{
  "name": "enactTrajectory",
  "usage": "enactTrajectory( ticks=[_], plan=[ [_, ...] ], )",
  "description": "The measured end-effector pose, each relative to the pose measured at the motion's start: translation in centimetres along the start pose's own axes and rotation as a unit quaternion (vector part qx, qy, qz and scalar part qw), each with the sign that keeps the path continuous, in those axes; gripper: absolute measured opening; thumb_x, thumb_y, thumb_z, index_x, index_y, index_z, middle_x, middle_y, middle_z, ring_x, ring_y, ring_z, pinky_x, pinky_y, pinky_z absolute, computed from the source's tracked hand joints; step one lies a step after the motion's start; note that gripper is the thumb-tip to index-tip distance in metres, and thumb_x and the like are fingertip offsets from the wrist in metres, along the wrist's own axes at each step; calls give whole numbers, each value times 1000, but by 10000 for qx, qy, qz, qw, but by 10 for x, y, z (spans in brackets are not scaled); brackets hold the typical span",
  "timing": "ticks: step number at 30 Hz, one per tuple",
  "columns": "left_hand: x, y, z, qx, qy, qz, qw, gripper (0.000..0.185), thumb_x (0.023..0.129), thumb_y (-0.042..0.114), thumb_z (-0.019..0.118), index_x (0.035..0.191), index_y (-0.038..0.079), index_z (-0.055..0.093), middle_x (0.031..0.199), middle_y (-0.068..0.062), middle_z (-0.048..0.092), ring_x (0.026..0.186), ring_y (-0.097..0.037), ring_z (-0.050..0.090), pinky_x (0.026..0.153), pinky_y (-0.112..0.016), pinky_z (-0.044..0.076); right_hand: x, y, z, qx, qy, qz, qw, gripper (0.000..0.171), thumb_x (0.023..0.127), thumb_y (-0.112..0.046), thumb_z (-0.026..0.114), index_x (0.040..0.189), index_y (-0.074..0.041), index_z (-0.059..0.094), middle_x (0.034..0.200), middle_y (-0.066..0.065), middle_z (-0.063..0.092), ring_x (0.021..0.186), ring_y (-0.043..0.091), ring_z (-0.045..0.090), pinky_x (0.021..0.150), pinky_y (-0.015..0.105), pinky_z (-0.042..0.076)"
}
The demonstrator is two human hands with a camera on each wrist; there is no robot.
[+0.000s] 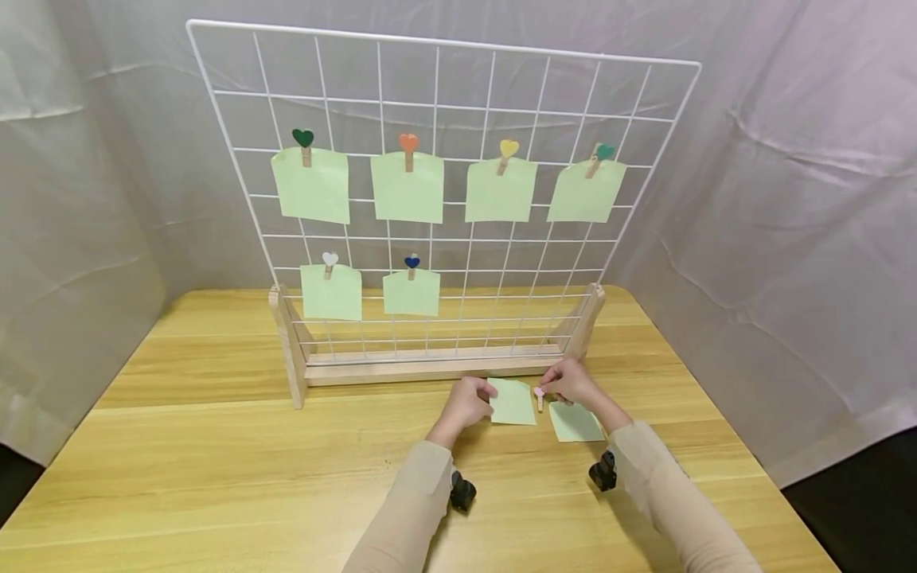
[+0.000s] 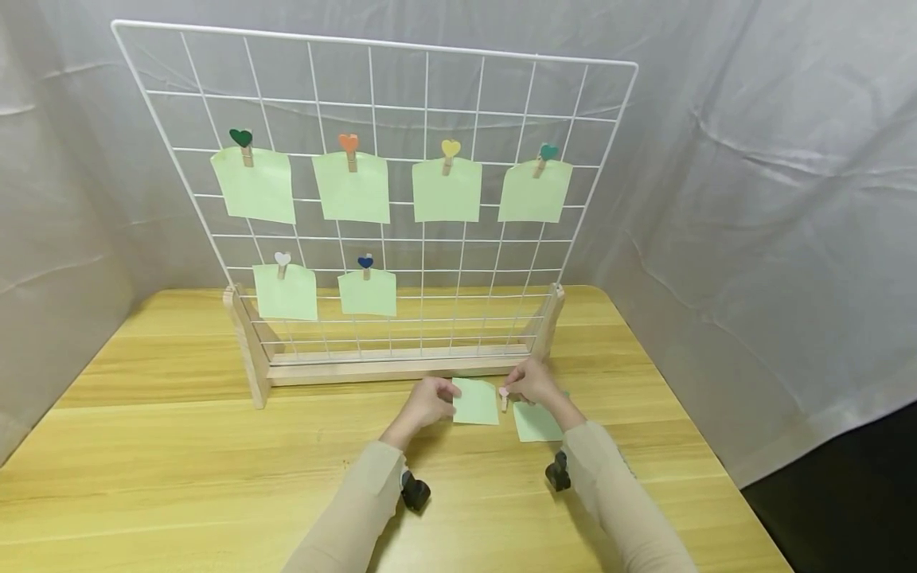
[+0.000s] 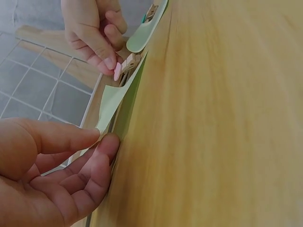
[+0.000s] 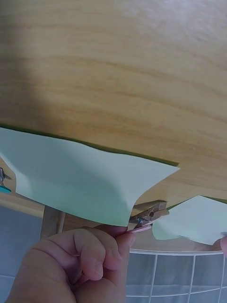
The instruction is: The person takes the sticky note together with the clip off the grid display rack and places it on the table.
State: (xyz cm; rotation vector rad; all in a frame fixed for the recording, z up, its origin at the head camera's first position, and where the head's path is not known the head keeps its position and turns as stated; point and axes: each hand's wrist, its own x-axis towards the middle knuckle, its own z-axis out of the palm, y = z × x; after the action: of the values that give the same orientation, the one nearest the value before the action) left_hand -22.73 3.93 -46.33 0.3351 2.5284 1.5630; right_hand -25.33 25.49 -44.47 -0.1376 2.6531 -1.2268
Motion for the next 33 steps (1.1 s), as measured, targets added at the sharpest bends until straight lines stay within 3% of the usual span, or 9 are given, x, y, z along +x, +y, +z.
enactTrajectory(
  ticks=[14, 22, 27, 33],
  plan=[
    [1, 3, 1, 404, -73, 26, 9992, 21, 66, -10, 67, 85, -1, 67, 75, -4, 56, 70, -15, 48, 61, -26, 43, 0, 3, 2, -9, 8, 21, 10000, 4, 80, 4, 60, 79, 8, 62, 52, 8, 50, 39, 8, 37, 36, 20, 32],
    [-3, 7, -3, 618, -114, -100, 9980, 21, 69, -7, 66, 89, -3, 66, 81, -7, 60, 78, -20, 55, 65, -30, 47, -1, 2, 0, -19, -8, 86, 10000, 5, 81, 3, 59, 81, 7, 62, 52, 9, 51, 40, 9, 38, 37, 21, 33],
    [-5, 9, -5, 588, -142, -142, 9981, 18, 75, -2, 64, 93, -3, 65, 84, -8, 61, 74, -19, 57, 65, -31, 48, -2, 0, -1, -27, 29, 96, 9999, 8, 83, 0, 58, 84, 6, 63, 55, 10, 54, 41, 10, 40, 37, 20, 33],
    [-6, 6, -9, 394, -11, 36, 9992, 15, 79, 1, 60, 92, -5, 64, 83, -10, 61, 72, -18, 57, 63, -30, 48, -4, -7, -2, 17, 27, -90, 10000, 11, 84, -2, 56, 84, 6, 63, 54, 10, 54, 39, 9, 40, 38, 23, 34]
  ],
)
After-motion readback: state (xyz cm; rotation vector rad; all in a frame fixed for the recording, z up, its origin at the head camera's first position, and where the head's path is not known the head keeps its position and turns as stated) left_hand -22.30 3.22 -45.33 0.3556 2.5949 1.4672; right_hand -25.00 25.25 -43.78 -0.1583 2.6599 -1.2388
